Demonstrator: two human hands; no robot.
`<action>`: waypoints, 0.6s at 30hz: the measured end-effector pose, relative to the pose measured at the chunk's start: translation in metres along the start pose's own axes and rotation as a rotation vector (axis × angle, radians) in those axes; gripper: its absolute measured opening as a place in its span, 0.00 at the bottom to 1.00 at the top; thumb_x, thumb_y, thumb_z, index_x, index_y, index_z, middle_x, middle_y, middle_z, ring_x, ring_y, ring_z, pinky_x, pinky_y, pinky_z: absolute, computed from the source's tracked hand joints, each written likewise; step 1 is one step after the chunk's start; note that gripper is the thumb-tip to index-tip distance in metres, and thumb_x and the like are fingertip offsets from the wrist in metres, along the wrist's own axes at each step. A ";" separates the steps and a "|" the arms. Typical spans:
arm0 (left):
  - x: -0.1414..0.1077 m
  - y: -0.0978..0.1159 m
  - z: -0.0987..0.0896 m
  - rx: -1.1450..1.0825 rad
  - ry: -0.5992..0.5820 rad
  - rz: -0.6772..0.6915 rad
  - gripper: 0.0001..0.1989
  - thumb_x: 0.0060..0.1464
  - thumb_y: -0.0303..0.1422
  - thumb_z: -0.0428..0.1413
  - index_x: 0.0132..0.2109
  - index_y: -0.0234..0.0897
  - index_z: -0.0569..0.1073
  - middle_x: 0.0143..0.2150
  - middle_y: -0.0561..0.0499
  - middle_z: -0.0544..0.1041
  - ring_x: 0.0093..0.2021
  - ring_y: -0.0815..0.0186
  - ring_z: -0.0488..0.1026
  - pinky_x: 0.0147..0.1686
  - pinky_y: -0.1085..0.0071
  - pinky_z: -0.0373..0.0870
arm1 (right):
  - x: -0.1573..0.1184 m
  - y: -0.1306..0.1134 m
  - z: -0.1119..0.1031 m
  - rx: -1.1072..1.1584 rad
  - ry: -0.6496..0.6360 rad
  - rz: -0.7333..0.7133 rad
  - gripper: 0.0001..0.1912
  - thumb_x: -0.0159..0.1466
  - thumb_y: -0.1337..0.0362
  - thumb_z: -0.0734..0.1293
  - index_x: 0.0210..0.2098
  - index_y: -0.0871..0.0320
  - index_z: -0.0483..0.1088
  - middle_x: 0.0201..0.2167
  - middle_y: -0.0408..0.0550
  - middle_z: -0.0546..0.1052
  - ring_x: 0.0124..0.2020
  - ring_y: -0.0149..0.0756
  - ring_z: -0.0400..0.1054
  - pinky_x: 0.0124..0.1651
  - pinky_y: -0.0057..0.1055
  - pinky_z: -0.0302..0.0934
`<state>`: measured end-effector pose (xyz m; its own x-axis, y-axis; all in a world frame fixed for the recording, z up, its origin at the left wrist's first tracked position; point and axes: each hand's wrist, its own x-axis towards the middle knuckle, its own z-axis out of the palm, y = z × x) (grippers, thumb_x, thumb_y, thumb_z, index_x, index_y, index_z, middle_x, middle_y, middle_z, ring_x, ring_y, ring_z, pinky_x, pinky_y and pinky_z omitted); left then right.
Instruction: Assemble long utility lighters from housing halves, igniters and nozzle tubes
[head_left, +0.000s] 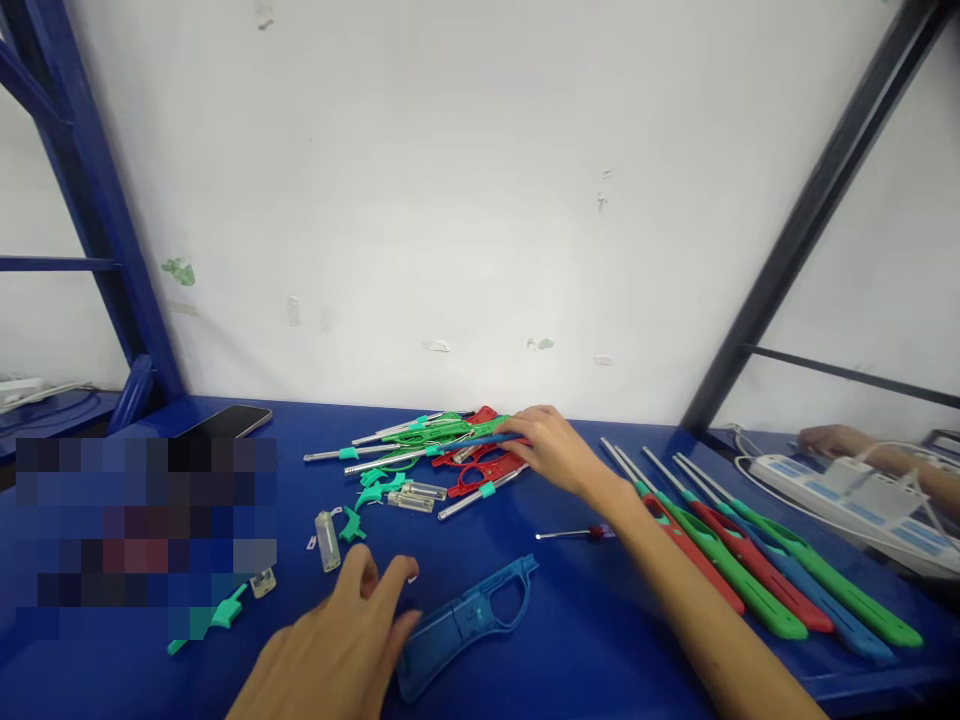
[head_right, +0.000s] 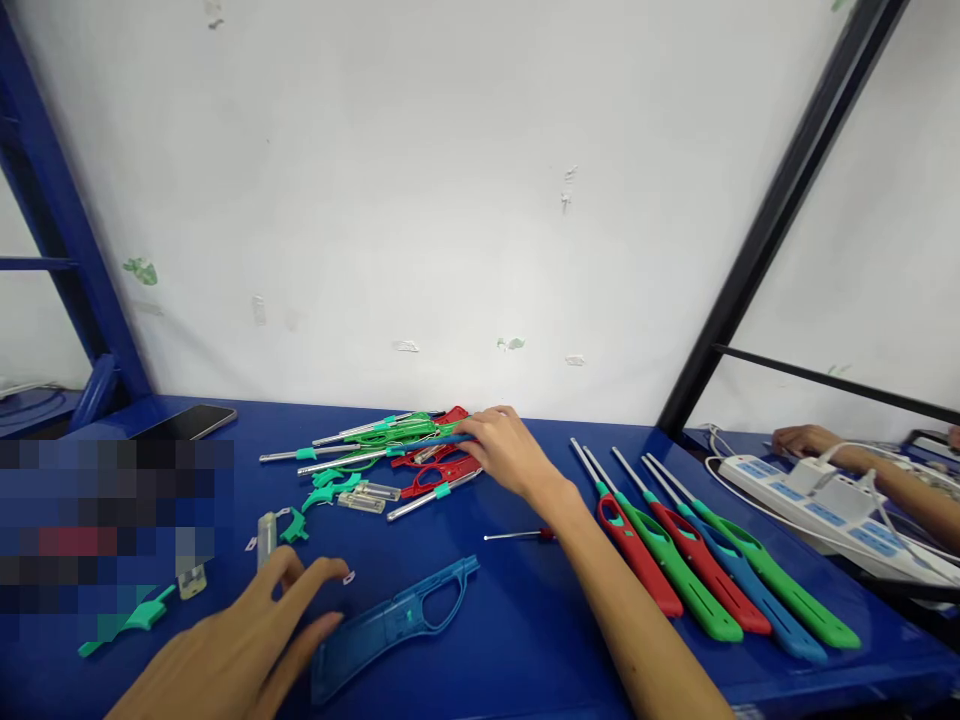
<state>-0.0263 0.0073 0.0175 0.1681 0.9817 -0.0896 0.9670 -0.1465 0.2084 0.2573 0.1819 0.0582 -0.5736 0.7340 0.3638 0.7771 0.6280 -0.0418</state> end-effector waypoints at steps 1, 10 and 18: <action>0.002 -0.004 -0.003 -0.011 0.042 0.009 0.29 0.71 0.30 0.37 0.66 0.45 0.77 0.64 0.36 0.77 0.44 0.51 0.87 0.45 0.54 0.83 | -0.007 -0.004 -0.007 0.011 0.026 0.021 0.15 0.75 0.56 0.71 0.57 0.56 0.76 0.58 0.52 0.79 0.55 0.44 0.77 0.59 0.50 0.73; 0.020 -0.007 -0.009 -0.095 0.069 0.028 0.22 0.72 0.31 0.43 0.60 0.46 0.79 0.59 0.44 0.78 0.49 0.55 0.84 0.49 0.60 0.79 | -0.099 -0.022 -0.015 0.176 0.007 0.121 0.10 0.72 0.60 0.72 0.51 0.45 0.84 0.52 0.47 0.86 0.57 0.48 0.78 0.64 0.49 0.69; 0.030 -0.004 0.001 -0.029 0.104 0.061 0.19 0.75 0.29 0.40 0.50 0.43 0.77 0.51 0.49 0.78 0.43 0.61 0.82 0.40 0.67 0.73 | -0.112 -0.037 0.005 0.274 -0.004 0.193 0.11 0.74 0.61 0.70 0.54 0.48 0.82 0.54 0.48 0.85 0.58 0.49 0.76 0.68 0.52 0.64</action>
<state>-0.0254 0.0375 0.0128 0.2037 0.9787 0.0256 0.9494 -0.2038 0.2390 0.2915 0.0771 0.0146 -0.4245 0.8467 0.3208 0.7729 0.5234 -0.3587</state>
